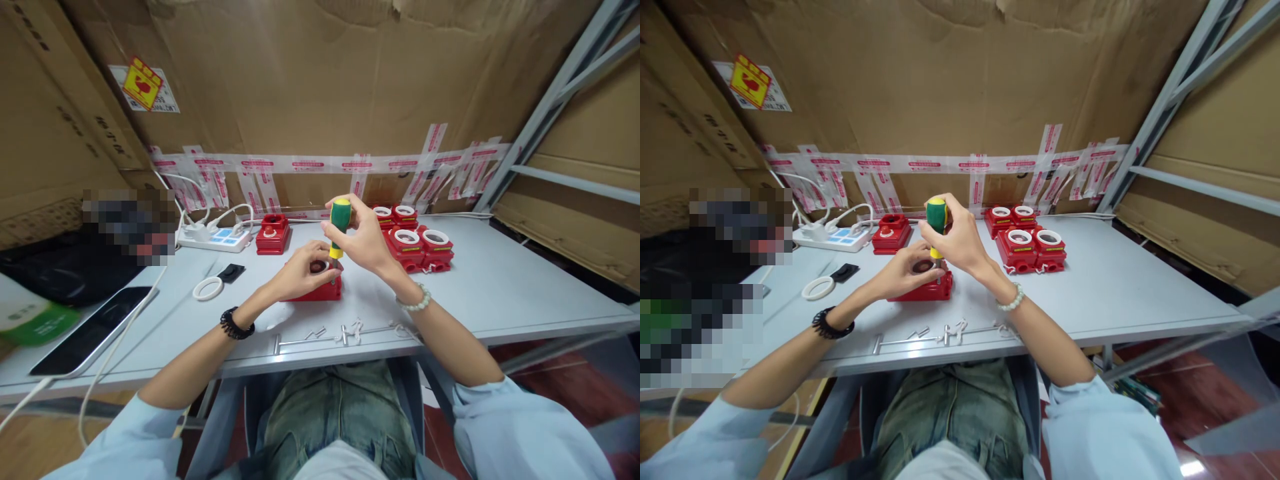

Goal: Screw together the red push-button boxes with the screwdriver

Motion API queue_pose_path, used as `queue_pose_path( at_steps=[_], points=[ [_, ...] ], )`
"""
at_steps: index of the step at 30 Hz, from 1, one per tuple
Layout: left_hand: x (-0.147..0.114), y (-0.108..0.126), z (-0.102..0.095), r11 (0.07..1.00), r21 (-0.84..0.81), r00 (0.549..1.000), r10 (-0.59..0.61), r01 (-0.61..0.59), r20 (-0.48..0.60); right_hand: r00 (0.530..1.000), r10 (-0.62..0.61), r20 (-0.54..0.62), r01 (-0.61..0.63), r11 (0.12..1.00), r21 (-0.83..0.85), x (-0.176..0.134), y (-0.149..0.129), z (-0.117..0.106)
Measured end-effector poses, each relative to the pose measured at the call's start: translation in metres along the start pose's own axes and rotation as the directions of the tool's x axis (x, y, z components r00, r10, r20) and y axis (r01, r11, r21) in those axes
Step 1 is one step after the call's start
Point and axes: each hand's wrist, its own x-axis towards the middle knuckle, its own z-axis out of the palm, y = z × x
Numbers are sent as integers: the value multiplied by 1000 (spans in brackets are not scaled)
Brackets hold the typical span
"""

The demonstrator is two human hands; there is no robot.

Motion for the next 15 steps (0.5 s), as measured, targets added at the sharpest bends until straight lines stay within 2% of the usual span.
queue_pose_path(
  at_steps=[5,10,15],
  points=[
    [0,-1,4,991,108,989,-60,75,-134,1000,-2,12,2,1000,16,-1,-5,0],
    [-3,-1,-2,977,212,999,-16,23,-35,1000,-3,-12,2,1000,-16,-2,-7,-1],
    [-4,-2,-3,961,270,995,-29,53,-92,1000,-4,-6,4,999,-40,-2,-8,-2]
  ],
)
